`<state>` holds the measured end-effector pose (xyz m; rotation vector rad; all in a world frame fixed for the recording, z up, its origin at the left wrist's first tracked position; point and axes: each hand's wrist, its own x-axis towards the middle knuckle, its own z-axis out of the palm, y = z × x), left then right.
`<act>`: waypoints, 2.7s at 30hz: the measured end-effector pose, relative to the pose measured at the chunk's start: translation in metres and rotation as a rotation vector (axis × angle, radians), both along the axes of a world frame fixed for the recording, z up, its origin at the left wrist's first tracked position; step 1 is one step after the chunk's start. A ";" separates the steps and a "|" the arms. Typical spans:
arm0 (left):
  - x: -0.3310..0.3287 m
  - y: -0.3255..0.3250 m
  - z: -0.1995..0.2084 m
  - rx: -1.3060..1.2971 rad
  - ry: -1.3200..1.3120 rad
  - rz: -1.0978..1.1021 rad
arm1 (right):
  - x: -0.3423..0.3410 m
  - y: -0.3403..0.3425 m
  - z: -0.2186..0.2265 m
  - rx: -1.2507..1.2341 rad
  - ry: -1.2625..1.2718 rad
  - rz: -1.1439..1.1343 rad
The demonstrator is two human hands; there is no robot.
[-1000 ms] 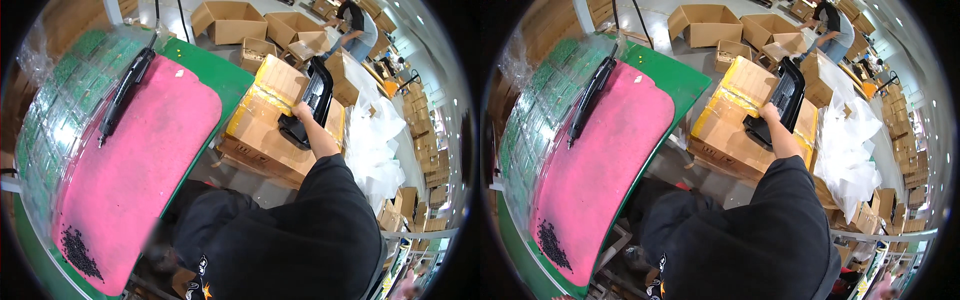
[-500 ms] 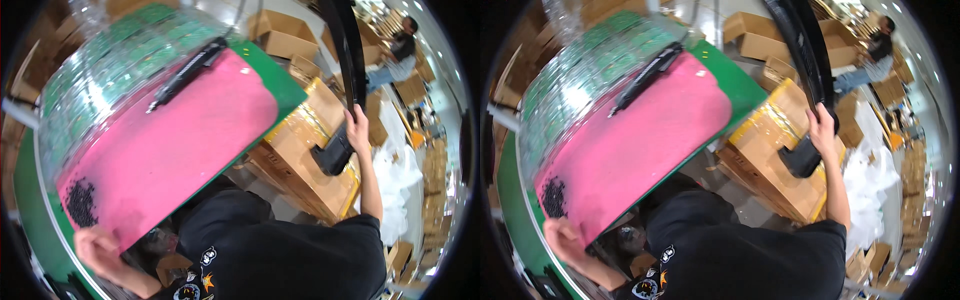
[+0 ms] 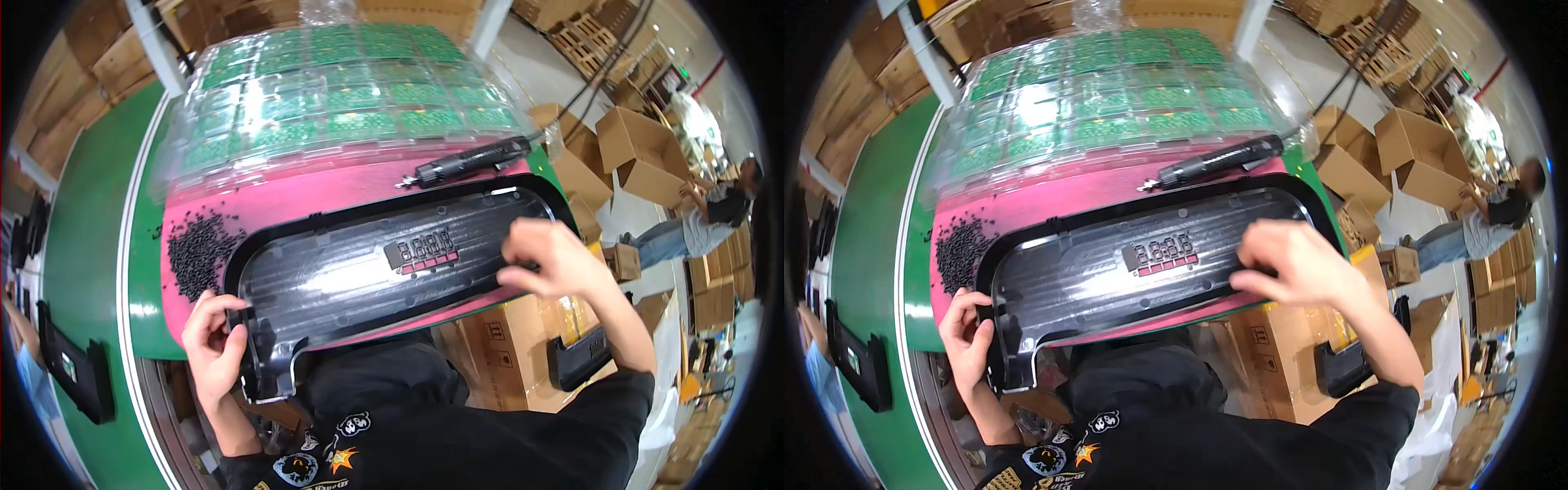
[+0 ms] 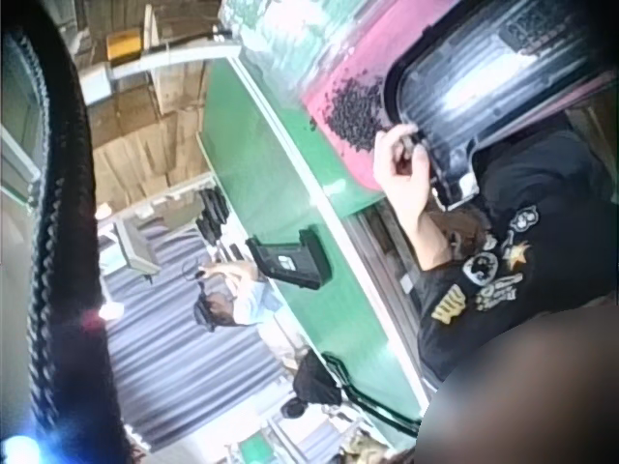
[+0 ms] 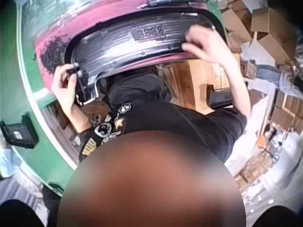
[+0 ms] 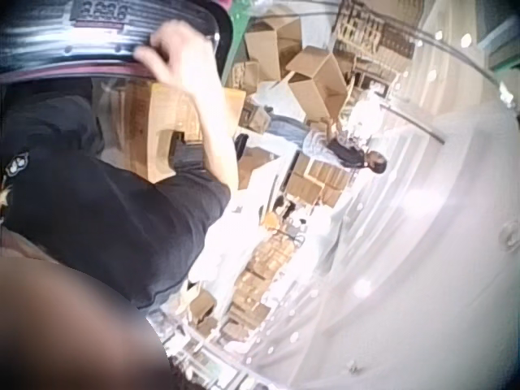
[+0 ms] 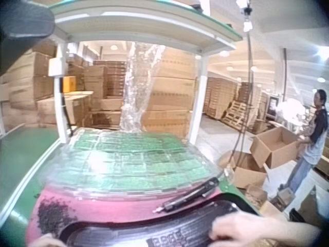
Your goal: Mounting a circuit board into a black plastic component housing using an electric screwdriver.
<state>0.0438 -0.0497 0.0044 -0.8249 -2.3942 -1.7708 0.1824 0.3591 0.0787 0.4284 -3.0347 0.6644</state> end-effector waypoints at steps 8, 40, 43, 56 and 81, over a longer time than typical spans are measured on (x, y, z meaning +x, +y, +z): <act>-0.007 -0.002 -0.009 0.003 0.077 0.015 | -0.247 0.024 -0.012 0.481 0.545 -0.293; -0.031 0.045 0.073 -0.008 0.074 -0.090 | -0.129 -0.107 0.024 -1.335 0.113 0.123; -0.035 0.087 0.098 -0.105 0.069 -0.260 | -0.107 -0.114 0.029 -1.491 -0.052 0.008; -0.075 0.130 0.057 -0.418 0.092 -0.579 | -0.077 -0.031 -0.039 -0.756 0.051 -0.133; -0.078 0.136 0.027 -0.565 0.170 -0.587 | -0.085 -0.038 -0.058 -0.299 0.105 -0.167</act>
